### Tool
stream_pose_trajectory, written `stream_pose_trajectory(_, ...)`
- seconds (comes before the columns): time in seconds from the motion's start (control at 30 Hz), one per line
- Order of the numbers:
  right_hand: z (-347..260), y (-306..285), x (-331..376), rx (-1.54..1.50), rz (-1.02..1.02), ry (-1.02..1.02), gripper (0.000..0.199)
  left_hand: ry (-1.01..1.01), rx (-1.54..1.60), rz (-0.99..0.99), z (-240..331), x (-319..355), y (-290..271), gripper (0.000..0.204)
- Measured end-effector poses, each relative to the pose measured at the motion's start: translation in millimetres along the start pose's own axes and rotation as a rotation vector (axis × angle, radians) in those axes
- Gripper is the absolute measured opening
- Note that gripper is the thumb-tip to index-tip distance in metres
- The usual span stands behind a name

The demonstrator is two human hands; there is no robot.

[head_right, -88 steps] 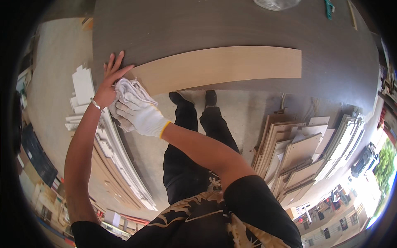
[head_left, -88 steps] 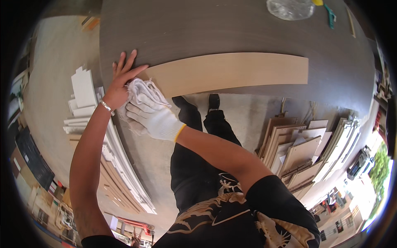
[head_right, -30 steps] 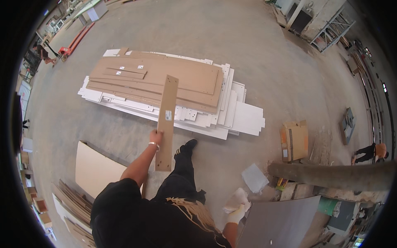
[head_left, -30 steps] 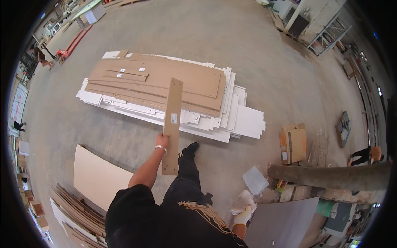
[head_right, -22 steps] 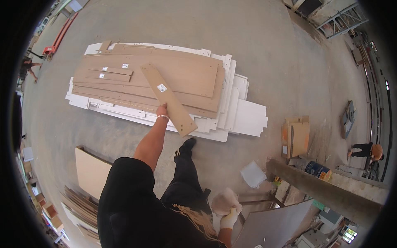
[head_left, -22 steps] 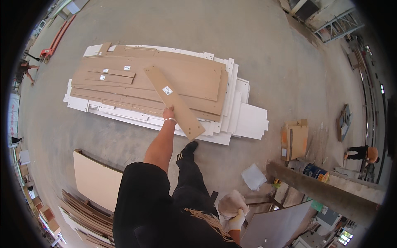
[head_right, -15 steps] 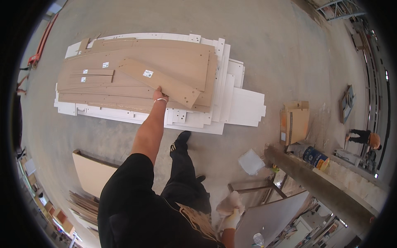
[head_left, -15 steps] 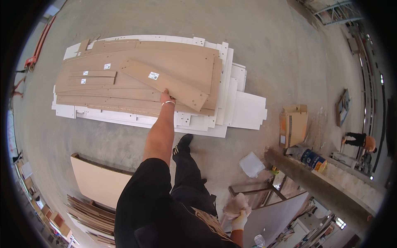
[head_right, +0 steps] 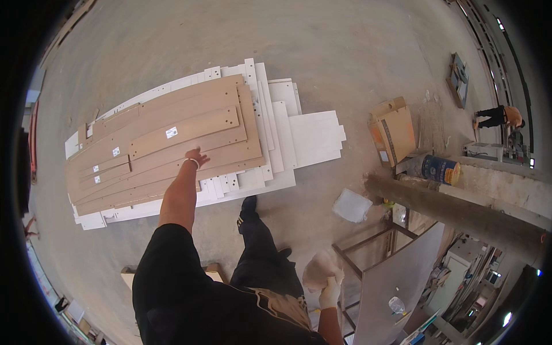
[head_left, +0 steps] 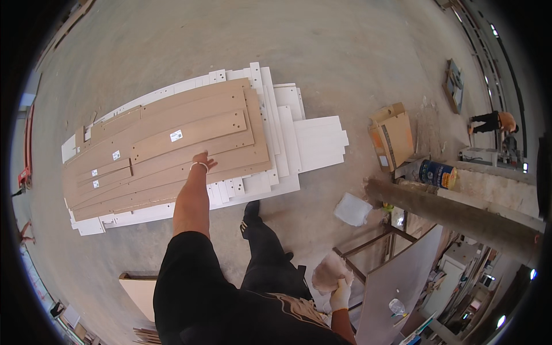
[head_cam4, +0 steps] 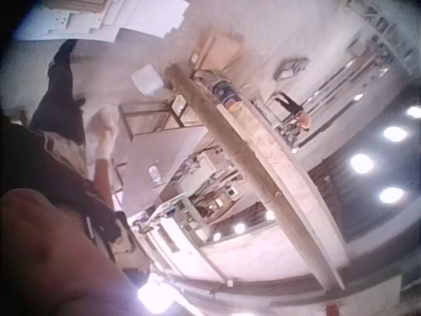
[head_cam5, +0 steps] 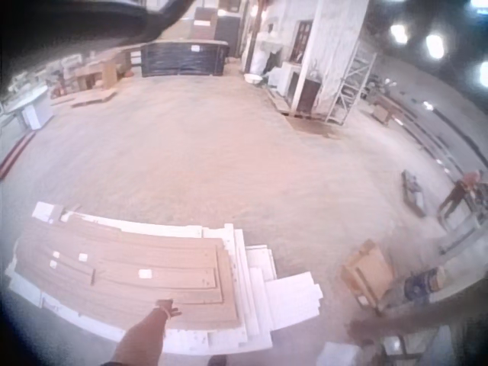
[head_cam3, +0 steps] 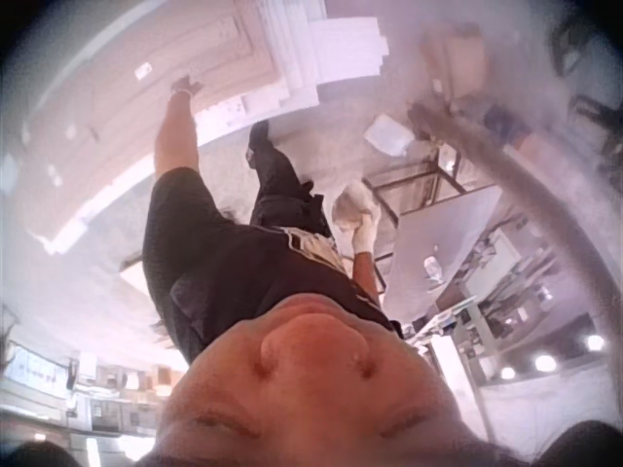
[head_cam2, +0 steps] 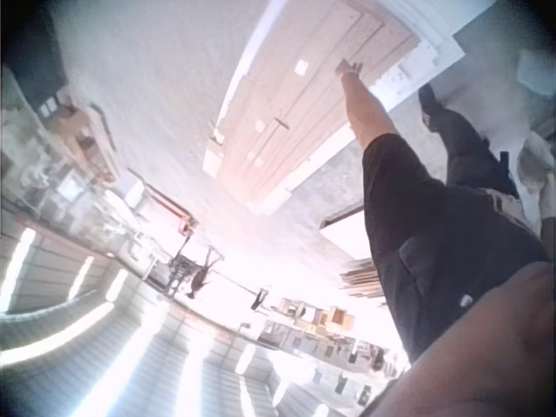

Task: The person wipes several small wooden planks with a white cloth on a workbench in a workshop. They handle each plank individually, wiping both sides, then place them on a nearby stack. The person also moves a larger board and picks up a glue gun before the clip ends.

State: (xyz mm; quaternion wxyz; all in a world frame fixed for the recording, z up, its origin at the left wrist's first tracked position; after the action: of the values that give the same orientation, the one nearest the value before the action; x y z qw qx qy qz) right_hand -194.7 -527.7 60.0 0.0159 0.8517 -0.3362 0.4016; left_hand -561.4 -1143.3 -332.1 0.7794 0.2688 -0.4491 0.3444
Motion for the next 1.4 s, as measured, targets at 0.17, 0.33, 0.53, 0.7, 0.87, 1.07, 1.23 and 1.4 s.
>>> stream_pose_trajectory(0.17,38.3,-22.6,13.1,-0.069,0.040,0.066,0.051,0.553,-2.497,-0.574,-140.3,66.5,-7.0,0.032)
stream_pose_trajectory(0.33,103.7,-74.4,29.9,-0.317,0.154,0.030,0.046,0.503,-1.951,-0.431,-282.2,229.1,5.7,0.034)
stream_pose_trajectory(0.53,214.8,-168.0,67.4,-0.874,0.414,-0.146,0.063,0.901,-1.783,-0.930,-361.8,348.8,77.8,0.026)
stream_pose_trajectory(0.7,381.8,-240.7,151.2,-1.451,0.750,-0.182,0.053,1.642,-2.870,-1.199,-400.7,386.2,131.2,0.024)
stream_pose_trajectory(0.87,565.7,-223.3,280.5,-1.728,1.207,-0.091,0.046,1.993,-3.016,-1.533,-463.9,453.7,136.9,0.023)
stream_pose_trajectory(1.07,679.5,-92.7,328.5,-1.926,1.356,0.151,0.061,0.982,-2.469,-1.772,-609.9,544.1,97.3,0.022)
stream_pose_trajectory(1.23,635.2,-50.7,283.7,-2.303,1.421,0.068,0.055,0.875,-2.467,-2.024,-698.3,619.9,59.1,0.024)
stream_pose_trajectory(1.4,575.9,-83.3,259.4,-2.098,1.522,-0.114,0.057,0.853,-2.539,-2.032,-760.5,649.9,72.0,0.025)
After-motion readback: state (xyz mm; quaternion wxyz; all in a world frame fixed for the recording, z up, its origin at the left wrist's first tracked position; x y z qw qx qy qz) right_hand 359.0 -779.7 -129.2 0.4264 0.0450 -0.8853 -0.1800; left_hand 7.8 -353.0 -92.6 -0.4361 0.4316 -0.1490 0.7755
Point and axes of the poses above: each hand's wrist, its own x-axis away from the middle knuckle, its own y-axis out of the palm, z = x × y, the point moved 5 cm from there along -x, towards the middle knuckle, and after that the axes turned 6 degrees about x, right-handed, at the moved point
